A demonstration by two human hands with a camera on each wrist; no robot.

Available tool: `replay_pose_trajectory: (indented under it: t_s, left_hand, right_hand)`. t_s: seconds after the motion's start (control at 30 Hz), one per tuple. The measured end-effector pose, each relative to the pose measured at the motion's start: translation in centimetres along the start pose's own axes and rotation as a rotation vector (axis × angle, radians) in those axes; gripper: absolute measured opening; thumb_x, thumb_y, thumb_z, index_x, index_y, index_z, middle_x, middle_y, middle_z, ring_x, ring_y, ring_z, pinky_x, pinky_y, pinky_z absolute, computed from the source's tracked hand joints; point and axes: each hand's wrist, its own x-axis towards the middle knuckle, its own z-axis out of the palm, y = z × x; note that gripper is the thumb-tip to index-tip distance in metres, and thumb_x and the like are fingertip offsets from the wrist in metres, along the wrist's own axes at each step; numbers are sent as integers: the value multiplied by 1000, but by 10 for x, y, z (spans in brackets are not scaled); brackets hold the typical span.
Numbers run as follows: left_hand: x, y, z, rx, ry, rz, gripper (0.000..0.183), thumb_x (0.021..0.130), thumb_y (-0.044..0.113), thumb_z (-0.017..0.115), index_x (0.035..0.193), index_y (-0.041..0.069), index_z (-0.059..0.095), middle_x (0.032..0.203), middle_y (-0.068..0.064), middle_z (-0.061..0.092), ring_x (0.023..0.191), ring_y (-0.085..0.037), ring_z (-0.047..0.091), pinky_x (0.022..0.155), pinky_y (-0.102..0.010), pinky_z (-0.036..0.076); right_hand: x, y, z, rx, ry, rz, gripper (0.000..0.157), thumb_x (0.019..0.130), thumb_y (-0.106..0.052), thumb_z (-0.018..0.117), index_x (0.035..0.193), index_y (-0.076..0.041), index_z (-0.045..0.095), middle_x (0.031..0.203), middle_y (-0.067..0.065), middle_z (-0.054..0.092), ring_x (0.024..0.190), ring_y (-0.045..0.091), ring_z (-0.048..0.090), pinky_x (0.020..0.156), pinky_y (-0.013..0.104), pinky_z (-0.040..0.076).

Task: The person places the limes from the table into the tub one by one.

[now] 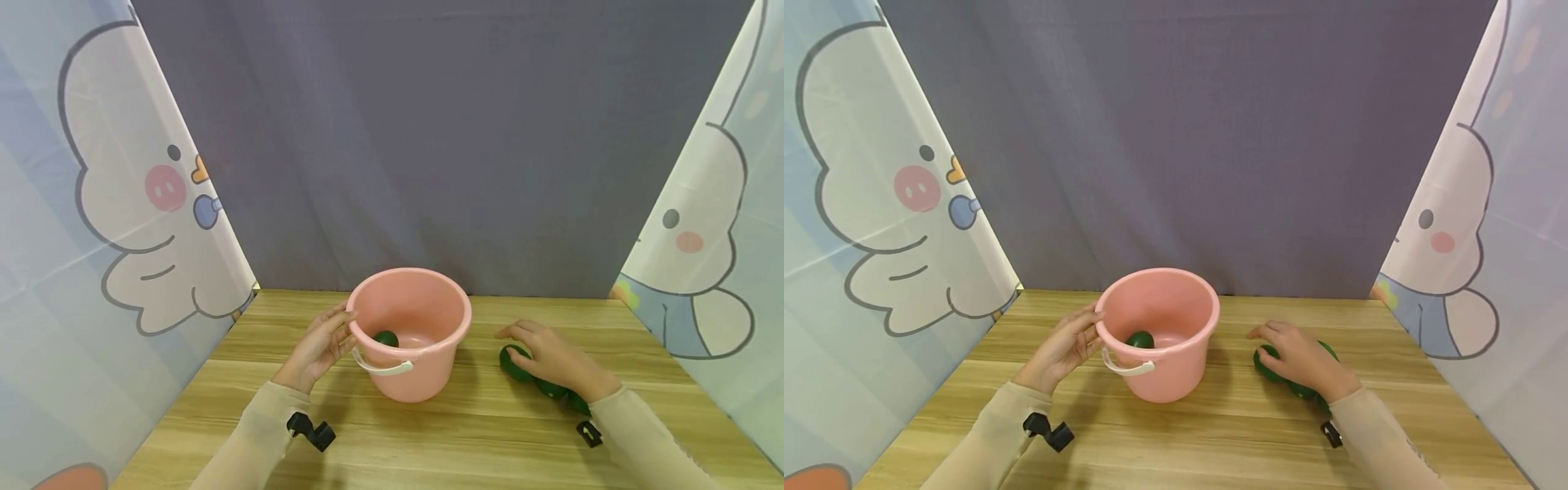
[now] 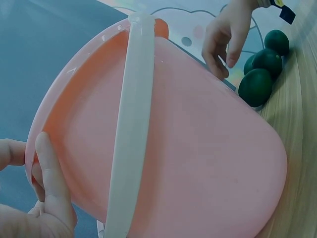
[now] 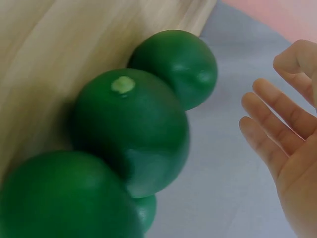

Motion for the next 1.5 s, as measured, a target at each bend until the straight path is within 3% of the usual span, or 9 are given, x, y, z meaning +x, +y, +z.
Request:
replay_pose_trajectory:
  t_s: [0.4, 0.67, 1.07, 1.5]
  left_hand:
    - [0, 0, 0, -13, 8, 4, 47, 99, 8, 58, 144, 6, 46, 122, -8, 57, 82, -8, 63, 68, -18, 57]
    - [0, -1, 0, -13, 9, 4, 47, 100, 9, 58, 144, 6, 45, 122, -9, 56, 81, -8, 63, 67, -17, 57]
    - [2, -2, -1, -20, -1, -1, 48, 100, 9, 57, 146, 6, 42, 119, -8, 58, 80, -8, 63, 66, -16, 56]
    - [1, -2, 0, -19, -5, 3, 47, 100, 9, 58, 145, 5, 43, 119, -8, 58, 79, -7, 63, 66, -17, 57]
  right_hand:
    - [-9, 5, 10, 11, 19, 0, 32, 82, -4, 80, 112, -6, 69, 108, 5, 69, 94, 23, 69, 74, 36, 61]
    - [-14, 5, 14, 21, -79, 77, 37, 87, -17, 79, 119, -4, 65, 115, 9, 65, 100, 28, 66, 79, 40, 60]
    - [-17, 9, 19, 32, -143, 153, 45, 87, -27, 80, 123, -6, 64, 116, 11, 63, 101, 31, 65, 82, 45, 59]
    - [-15, 7, 23, 69, -216, 216, 50, 84, -26, 83, 126, -7, 64, 122, 14, 60, 106, 35, 63, 84, 49, 57]
